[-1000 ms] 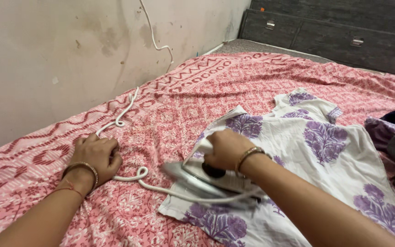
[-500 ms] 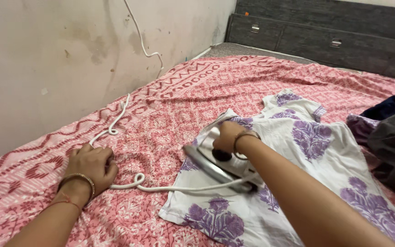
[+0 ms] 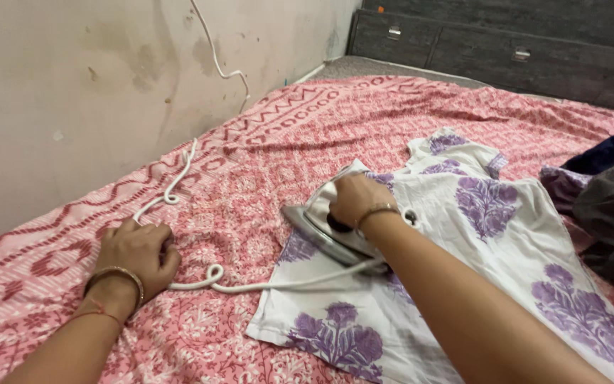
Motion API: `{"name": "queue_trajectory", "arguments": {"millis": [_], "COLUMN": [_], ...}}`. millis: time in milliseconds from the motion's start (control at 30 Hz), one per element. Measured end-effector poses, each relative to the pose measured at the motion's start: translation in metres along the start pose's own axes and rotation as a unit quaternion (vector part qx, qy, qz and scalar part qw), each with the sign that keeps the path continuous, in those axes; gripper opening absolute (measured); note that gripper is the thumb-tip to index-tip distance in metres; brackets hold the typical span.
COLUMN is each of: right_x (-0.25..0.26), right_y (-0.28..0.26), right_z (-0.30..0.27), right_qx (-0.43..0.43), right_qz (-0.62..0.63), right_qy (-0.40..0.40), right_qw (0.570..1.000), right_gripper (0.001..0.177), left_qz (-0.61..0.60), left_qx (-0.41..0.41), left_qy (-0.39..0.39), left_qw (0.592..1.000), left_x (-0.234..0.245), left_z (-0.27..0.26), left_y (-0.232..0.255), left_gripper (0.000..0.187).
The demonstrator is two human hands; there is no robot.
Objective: The person irons a white top with purple floral patterns on a bed. They repeatedly smooth the fabric, pick up the iron, and press different sections of the garment, including the sleeves and body, before setting the iron down and adjusting the cloth again.
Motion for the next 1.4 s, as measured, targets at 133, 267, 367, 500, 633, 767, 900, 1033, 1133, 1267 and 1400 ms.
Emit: {"name": "queue_trajectory", "arguments": {"millis": [133, 267, 367, 500, 633, 767, 900, 1033, 1133, 1267, 1400], "right_x": [-0.006, -0.012, -0.012, -0.010, -0.001, 0.002, -0.009, -0.021, -0.024, -0.015, 0.003], "right_y": [0.013, 0.011, 0.001, -0.009, -0.013, -0.001, 0.015, 0.021, 0.010, 0.000, -0.008], "right_z": [0.027, 0.022, 0.004, -0.043, -0.062, -0.024, 0.021, 0.028, 0.009, -0.050, -0.081], "right_qx": [-0.060, -0.055, 0.026, 0.125, 0.100, 0.000, -0.040, -0.048, 0.034, 0.106, 0.116], "right_qz": [0.008, 0.025, 0.022, 0.035, 0.001, 0.017, 0.023, 0.047, 0.031, 0.043, 0.040], "right_qy": [-0.010, -0.076, -0.092, -0.113, -0.078, -0.037, -0.025, -0.069, -0.097, -0.127, -0.105], "right_qw": [0.998, 0.995, 0.995, 0.985, 0.992, 0.999, 0.999, 0.995, 0.994, 0.985, 0.987], "right_gripper": [0.039, 0.041, 0.042, 0.040, 0.036, 0.035, 0.040, 0.042, 0.044, 0.041, 0.037], "left_qz": [0.001, 0.011, 0.015, 0.006, 0.006, 0.010, 0.004, 0.005, 0.001, 0.005, 0.010], "left_qx": [0.024, 0.012, 0.014, 0.015, 0.010, 0.010, 0.008, 0.009, 0.011, 0.009, 0.012], "left_qy": [-0.078, -0.033, -0.035, -0.024, -0.017, -0.005, -0.013, -0.009, -0.014, -0.017, -0.012], "left_qw": [0.997, 0.999, 0.999, 1.000, 1.000, 1.000, 1.000, 1.000, 1.000, 1.000, 1.000], "left_x": [-0.005, 0.000, -0.001, -0.003, -0.005, -0.004, -0.006, -0.006, -0.007, -0.005, -0.007], "left_z": [0.004, -0.001, 0.000, 0.000, 0.001, -0.001, 0.001, 0.001, 0.000, 0.000, 0.000], "left_y": [0.000, 0.002, 0.001, 0.000, -0.002, -0.002, -0.002, -0.003, -0.001, -0.002, -0.003], "left_gripper": [0.024, 0.025, 0.025, 0.025, 0.025, 0.025, 0.025, 0.025, 0.025, 0.025, 0.025]}}
Point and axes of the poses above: each hand's wrist, its own z-axis towards the middle knuckle, its own x-axis out of the back of the hand, y = z × x, the point moved 6 cm from there along z, towards the middle knuckle, and after that the axes turned 7 degrees about -x, right-handed, at the moved point
